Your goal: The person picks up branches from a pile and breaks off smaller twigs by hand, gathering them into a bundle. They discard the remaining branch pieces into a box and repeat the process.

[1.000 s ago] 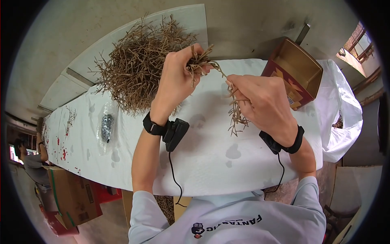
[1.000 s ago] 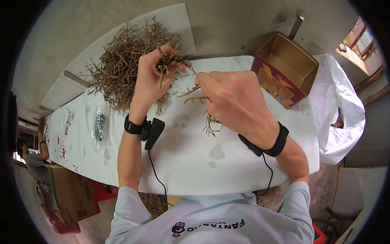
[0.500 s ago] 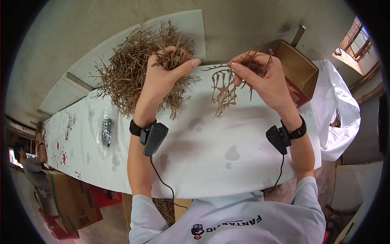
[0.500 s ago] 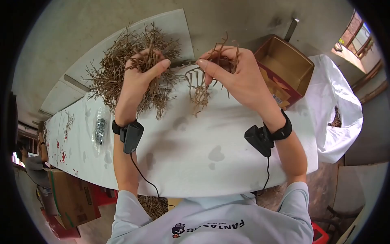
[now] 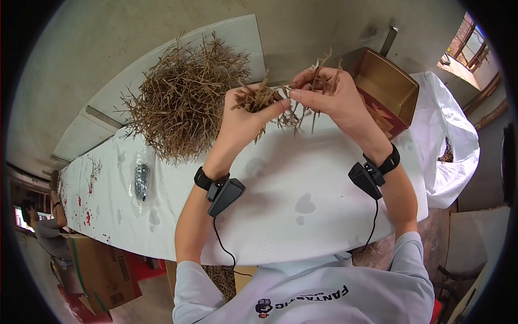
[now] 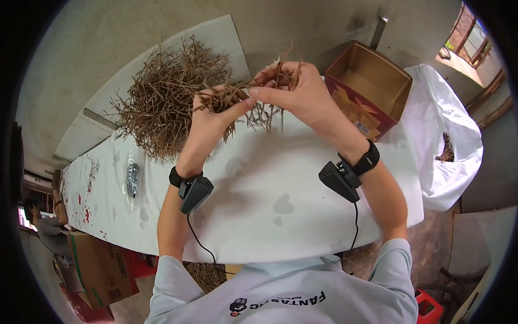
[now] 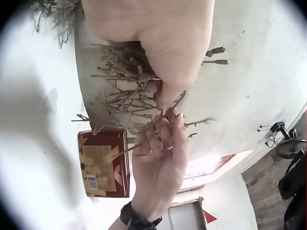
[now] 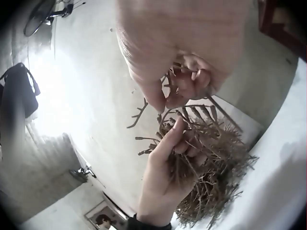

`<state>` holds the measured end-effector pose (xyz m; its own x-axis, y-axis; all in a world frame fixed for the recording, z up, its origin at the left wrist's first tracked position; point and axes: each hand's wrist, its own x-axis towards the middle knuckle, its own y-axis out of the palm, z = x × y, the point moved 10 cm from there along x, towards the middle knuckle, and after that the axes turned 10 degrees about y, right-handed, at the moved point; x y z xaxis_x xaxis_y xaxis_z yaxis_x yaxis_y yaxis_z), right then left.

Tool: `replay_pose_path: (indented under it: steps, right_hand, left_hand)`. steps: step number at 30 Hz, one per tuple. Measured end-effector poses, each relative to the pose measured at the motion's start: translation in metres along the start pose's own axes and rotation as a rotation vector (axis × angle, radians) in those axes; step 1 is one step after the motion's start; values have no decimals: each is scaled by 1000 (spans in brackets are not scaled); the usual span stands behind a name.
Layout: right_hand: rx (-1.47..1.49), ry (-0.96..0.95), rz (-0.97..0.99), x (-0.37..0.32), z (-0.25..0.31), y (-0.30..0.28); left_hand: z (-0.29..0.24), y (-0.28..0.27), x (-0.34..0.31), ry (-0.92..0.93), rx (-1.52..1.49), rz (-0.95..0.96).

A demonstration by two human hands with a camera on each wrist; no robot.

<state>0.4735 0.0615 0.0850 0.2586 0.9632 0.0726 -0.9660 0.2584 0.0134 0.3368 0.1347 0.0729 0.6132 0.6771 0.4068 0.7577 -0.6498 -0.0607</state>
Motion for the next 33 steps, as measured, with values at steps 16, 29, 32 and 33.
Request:
replay_pose_path:
  steps: [16, 29, 32, 33]
  right_hand:
    - [-398, 88, 47, -1, -17, 1]
    - [-489, 33, -32, -7, -25, 7]
    - [-645, -3, -77, -16, -24, 9]
    - [-681, -1, -87, -19, -24, 8]
  left_hand:
    - [14, 4, 2, -17, -51, 38]
    - [27, -4, 0, 2, 57, -39]
    - [21, 3, -3, 104, 216, 12]
    - [20, 4, -4, 103, 214, 15]
